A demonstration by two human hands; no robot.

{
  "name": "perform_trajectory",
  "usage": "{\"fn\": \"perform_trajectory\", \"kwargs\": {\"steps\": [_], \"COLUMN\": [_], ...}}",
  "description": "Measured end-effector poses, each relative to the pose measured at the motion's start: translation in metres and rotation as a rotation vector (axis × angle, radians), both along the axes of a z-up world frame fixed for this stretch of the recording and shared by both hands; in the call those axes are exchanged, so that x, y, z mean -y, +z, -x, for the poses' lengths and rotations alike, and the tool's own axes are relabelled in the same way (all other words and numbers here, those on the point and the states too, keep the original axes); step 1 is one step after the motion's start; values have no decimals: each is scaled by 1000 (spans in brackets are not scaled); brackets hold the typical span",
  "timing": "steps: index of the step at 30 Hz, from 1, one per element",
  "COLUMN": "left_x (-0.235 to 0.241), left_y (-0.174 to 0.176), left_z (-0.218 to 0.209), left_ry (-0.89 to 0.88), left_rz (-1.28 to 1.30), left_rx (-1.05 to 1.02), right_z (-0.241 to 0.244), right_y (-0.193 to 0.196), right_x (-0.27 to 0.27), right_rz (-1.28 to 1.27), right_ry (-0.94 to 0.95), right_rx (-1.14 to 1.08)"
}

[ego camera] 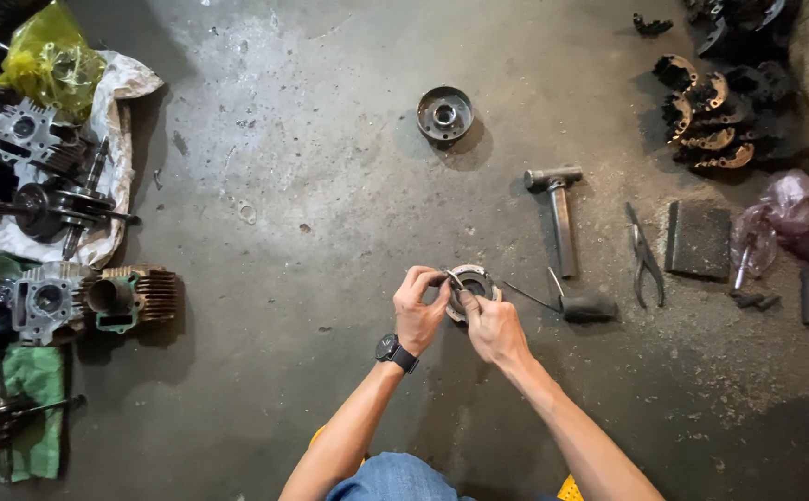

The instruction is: The person sits on the workshop floor and works on a motorcycle clutch assembly. They pick up friction plates and metal discs one at a time, fit them into the clutch hub by hand, and use pliers to press and seat the plates inside the hub.

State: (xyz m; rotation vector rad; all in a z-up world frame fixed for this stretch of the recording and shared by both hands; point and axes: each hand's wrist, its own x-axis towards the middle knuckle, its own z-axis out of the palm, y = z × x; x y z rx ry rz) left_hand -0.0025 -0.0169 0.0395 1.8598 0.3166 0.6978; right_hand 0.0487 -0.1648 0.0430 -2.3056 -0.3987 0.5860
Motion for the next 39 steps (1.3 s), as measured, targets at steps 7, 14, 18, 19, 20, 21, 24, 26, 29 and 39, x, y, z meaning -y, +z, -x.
{"fn": "perform_trajectory", "kwargs": {"steps": [7, 14, 18, 19, 20, 21, 24, 26, 29, 39], "left_x": [-18, -48, -6, 10, 25, 36, 53, 44, 21, 12], "left_y": [-30, -119, -76, -49, -23, -25, -27, -26, -35, -78], "left_z": [0, 22, 7, -3, -13, -19, -31, -27, -21, -20], "left_ry": [-75, -355, -223, -180, -134, -140, -266, -427, -747, -596], "left_rz": [-241, -945, -776, -632, -487, -483, -510, -523, -849, -694], "left_rx": [-131, -593, -604, -669, -730, -732, -882, -831, -732, -628], "right_z": [-4, -13, -2, 2, 6, 7, 11, 13, 22, 40], "right_y": [-39, -39, -19, -32, -44, -52, -60, -48, -107, -137], "right_x": [10, 59, 69, 75, 81, 84, 89, 84, 106, 110], "right_rz": [-68, -125, -32, 34, 101, 106, 174, 132, 123, 357], "right_ry": [-30, -323, -425, -417, -408, -411, -368, -457, -350, -12], "right_rx": [37, -134, -69, -35, 0, -2, -18, -291, -330, -398]}}
